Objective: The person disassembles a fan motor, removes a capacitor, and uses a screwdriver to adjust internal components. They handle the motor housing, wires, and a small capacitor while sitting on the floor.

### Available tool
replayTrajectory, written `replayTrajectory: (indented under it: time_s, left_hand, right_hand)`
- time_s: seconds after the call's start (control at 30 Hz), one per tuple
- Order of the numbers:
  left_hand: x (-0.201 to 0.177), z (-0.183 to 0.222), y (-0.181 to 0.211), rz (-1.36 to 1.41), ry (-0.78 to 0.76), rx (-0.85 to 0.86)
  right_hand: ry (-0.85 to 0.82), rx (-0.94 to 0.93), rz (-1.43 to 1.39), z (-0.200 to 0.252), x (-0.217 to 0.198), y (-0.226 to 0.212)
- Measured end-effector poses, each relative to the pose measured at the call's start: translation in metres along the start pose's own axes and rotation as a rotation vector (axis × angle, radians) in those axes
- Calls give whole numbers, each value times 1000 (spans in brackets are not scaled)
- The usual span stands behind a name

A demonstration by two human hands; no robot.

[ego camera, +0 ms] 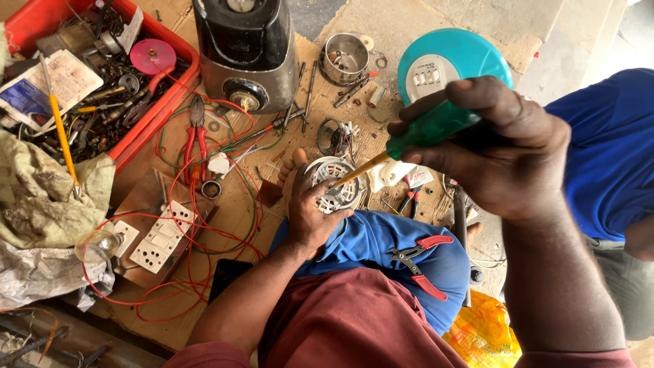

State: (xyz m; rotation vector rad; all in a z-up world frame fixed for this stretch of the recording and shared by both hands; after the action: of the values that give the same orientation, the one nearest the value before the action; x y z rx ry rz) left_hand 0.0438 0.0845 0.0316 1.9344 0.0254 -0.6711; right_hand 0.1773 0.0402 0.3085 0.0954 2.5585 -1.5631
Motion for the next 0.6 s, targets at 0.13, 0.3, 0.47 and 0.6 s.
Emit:
replayTrajectory:
  time_s: [0.13, 0.3, 0.47, 0.6]
  left_hand:
    - [0, 0, 0, -21, 18, 7]
    - [-2, 2, 1, 2, 35, 11]
    - [-5, 0, 2, 36, 44, 24]
    - [-8, 1, 5, -22, 77, 37]
  right_hand:
    - [-28, 25, -99, -3, 2, -4]
    - [-64, 79, -240, -8, 0, -2]
    - [277, 159, -170, -8, -31, 17]
    - [297, 67, 235, -9, -30, 11]
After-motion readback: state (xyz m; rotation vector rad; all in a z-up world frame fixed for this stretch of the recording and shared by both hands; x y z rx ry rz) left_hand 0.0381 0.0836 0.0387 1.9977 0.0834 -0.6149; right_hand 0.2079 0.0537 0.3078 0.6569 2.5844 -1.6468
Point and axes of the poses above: each hand's wrist, its own z-axis away from the middle knuckle, its own x-axis out of the palm, y = z × x, the point moved 10 cm from there along -z, towards the middle knuckle, and after that the axes turned 12 degrees about -z, right-handed, at the moved point
